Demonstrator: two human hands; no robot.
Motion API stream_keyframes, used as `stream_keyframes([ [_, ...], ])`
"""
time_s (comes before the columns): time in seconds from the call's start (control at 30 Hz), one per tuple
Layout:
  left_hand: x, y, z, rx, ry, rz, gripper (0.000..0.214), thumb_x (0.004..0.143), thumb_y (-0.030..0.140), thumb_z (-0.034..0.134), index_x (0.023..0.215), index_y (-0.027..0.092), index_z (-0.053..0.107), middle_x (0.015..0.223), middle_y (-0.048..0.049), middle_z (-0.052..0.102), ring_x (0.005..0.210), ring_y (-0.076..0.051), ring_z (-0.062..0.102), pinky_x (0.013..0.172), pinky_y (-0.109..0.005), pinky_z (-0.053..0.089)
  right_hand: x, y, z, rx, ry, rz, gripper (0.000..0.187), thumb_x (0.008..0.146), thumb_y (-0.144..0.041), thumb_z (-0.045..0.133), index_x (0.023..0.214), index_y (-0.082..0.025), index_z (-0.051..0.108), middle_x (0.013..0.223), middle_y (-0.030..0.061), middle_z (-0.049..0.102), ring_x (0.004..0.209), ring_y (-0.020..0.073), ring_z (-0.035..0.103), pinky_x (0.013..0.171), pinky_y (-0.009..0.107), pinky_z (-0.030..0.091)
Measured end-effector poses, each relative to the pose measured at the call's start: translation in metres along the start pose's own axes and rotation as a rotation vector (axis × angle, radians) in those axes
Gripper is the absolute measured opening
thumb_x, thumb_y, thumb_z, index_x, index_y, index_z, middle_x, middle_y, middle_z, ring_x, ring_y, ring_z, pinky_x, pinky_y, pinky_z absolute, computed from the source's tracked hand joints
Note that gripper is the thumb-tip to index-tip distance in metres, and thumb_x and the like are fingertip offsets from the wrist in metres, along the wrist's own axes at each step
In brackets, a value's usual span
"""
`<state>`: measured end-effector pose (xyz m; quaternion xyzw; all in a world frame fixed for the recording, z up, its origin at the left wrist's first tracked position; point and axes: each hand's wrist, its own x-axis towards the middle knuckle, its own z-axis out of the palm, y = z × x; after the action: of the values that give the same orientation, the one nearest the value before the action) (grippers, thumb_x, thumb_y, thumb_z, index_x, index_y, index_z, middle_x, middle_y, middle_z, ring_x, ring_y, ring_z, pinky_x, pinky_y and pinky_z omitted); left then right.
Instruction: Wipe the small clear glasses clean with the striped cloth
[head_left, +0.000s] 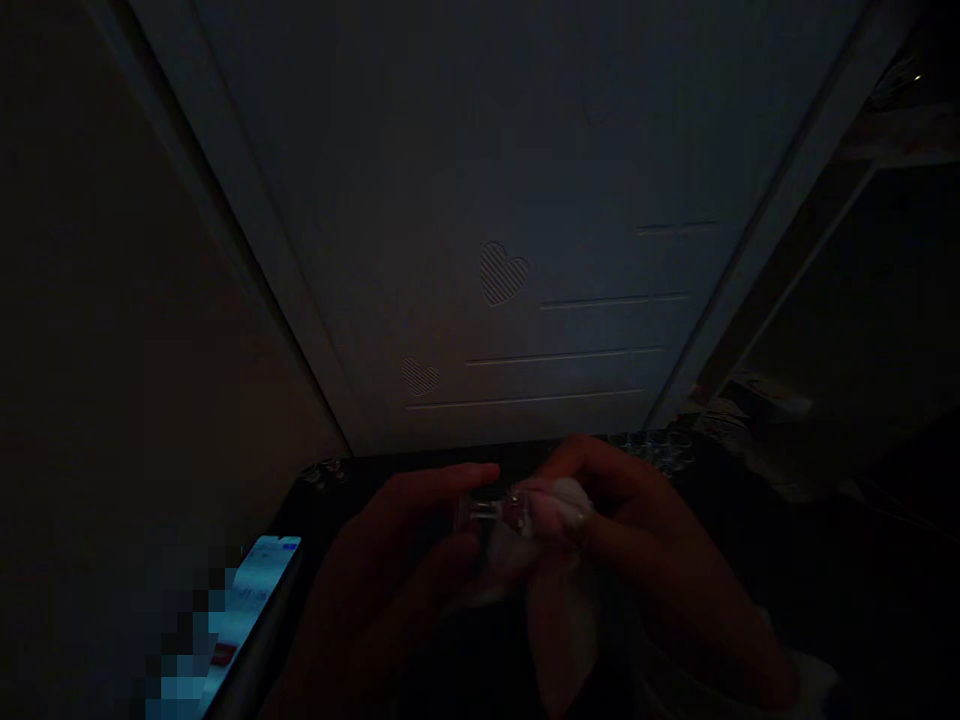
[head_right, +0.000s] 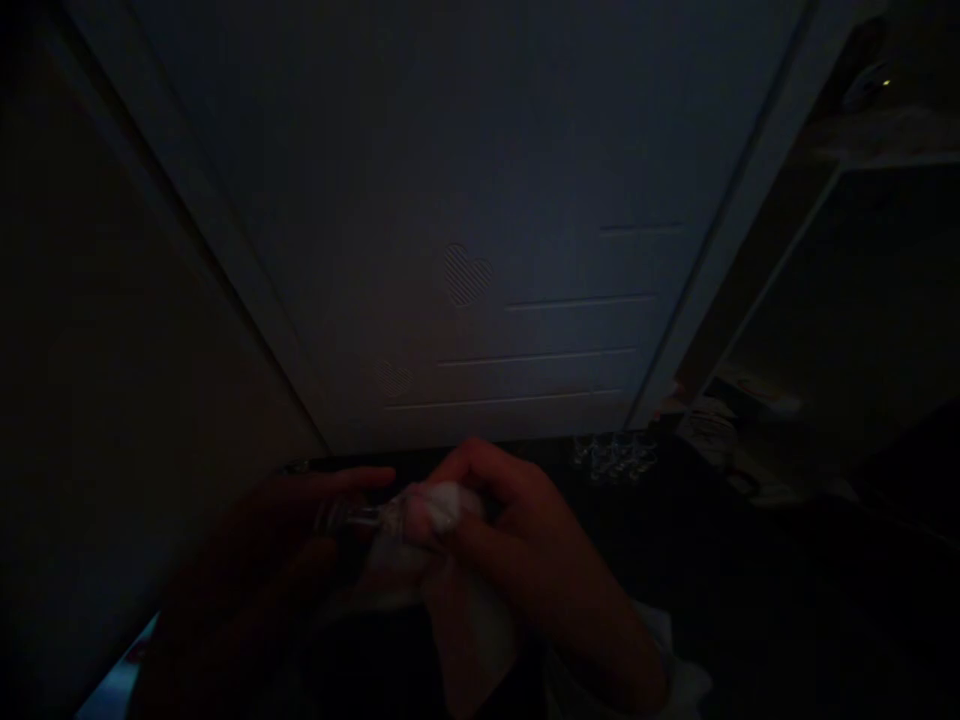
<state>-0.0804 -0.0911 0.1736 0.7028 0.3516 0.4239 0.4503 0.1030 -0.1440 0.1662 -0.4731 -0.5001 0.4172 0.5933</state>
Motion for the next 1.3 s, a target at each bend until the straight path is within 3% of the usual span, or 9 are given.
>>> stream_keyframes([
  [0.1,0.0,-0.002,-0.002,-0.001,-0.038,0.027,0.02,0.082,0.034,0.07,0.101,0.036,0.076,0.104,0.0023,0.077,0.091,-0.018,0.071,0.076,-0.023,0.056,0.0,-0.001,0.0,0.019,0.002,-0.004,0.016,0.076,-0.033,0.075,0.073,-0.021,0.065,0.065,-0.0037,0.063,0.057,0.0092,0.054,0.051,0.017,0.042],
  [0.27,0.0,0.0,-0.002,0.037,0.009,0.009,0.018,0.08,0.035,0.071,0.097,0.034,0.077,0.102,0.0024,0.078,0.092,-0.018,0.071,0.077,-0.022,0.056,0.0,0.0,-0.001,0.019,0.022,-0.052,0.01,0.076,-0.027,0.075,0.074,-0.022,0.067,0.065,-0.0047,0.064,0.056,0.0083,0.054,0.051,0.016,0.043],
  [0.37,0.0,-0.004,-0.003,0.058,-0.019,0.069,0.017,0.081,0.038,0.07,0.097,0.037,0.076,0.097,0.0046,0.078,0.088,-0.016,0.071,0.074,-0.02,0.055,0.0,0.001,-0.001,-0.007,0.059,-0.077,0.008,0.074,-0.025,0.076,0.073,-0.022,0.068,0.064,-0.0041,0.065,0.056,0.009,0.056,0.05,0.016,0.043],
  [0.67,0.004,-0.006,0.0,0.015,0.067,0.083,0.012,0.078,0.033,0.072,0.091,0.033,0.074,0.077,0.0071,0.073,0.07,-0.011,0.067,0.064,-0.016,0.05,0.001,0.006,0.001,-0.143,0.145,-0.195,0.014,0.072,-0.031,0.078,0.074,-0.022,0.068,0.065,-0.0018,0.067,0.056,0.0125,0.059,0.048,0.02,0.045],
  [0.8,0.004,-0.004,0.0,0.007,0.064,0.069,0.012,0.079,0.035,0.07,0.09,0.03,0.073,0.07,0.0063,0.069,0.065,-0.011,0.065,0.059,-0.016,0.05,0.001,0.007,0.0,-0.252,0.116,-0.294,0.002,0.077,-0.023,0.07,0.078,-0.023,0.068,0.069,-0.0022,0.07,0.059,0.0129,0.063,0.051,0.021,0.046],
  [0.93,0.002,-0.002,0.0,-0.011,0.047,0.053,0.014,0.079,0.037,0.069,0.089,0.027,0.071,0.067,0.0051,0.067,0.061,-0.012,0.064,0.054,-0.017,0.05,0.001,0.005,0.0,-0.32,0.091,-0.376,0.013,0.079,-0.014,0.061,0.081,-0.024,0.069,0.072,-0.0029,0.074,0.063,0.0122,0.068,0.055,0.02,0.048],
  [1.2,0.003,0.003,0.007,-0.065,0.08,-0.003,0.012,0.078,0.034,0.066,0.086,0.025,0.068,0.065,0.0054,0.065,0.058,-0.012,0.064,0.05,-0.017,0.049,-0.002,-0.002,0.001,-0.373,0.005,-0.362,0.021,0.089,-0.015,0.049,0.093,-0.021,0.069,0.086,0.0028,0.077,0.079,0.016,0.073,0.07,0.026,0.055],
  [1.3,0.002,0.01,0.012,-0.086,0.156,-0.096,0.015,0.075,0.037,0.067,0.082,0.024,0.066,0.064,0.0054,0.063,0.057,-0.012,0.061,0.05,-0.018,0.048,-0.002,0.0,0.002,-0.35,0.015,-0.334,0.017,0.089,-0.017,0.053,0.091,-0.021,0.07,0.081,0.0022,0.076,0.071,0.0154,0.071,0.062,0.024,0.054],
])
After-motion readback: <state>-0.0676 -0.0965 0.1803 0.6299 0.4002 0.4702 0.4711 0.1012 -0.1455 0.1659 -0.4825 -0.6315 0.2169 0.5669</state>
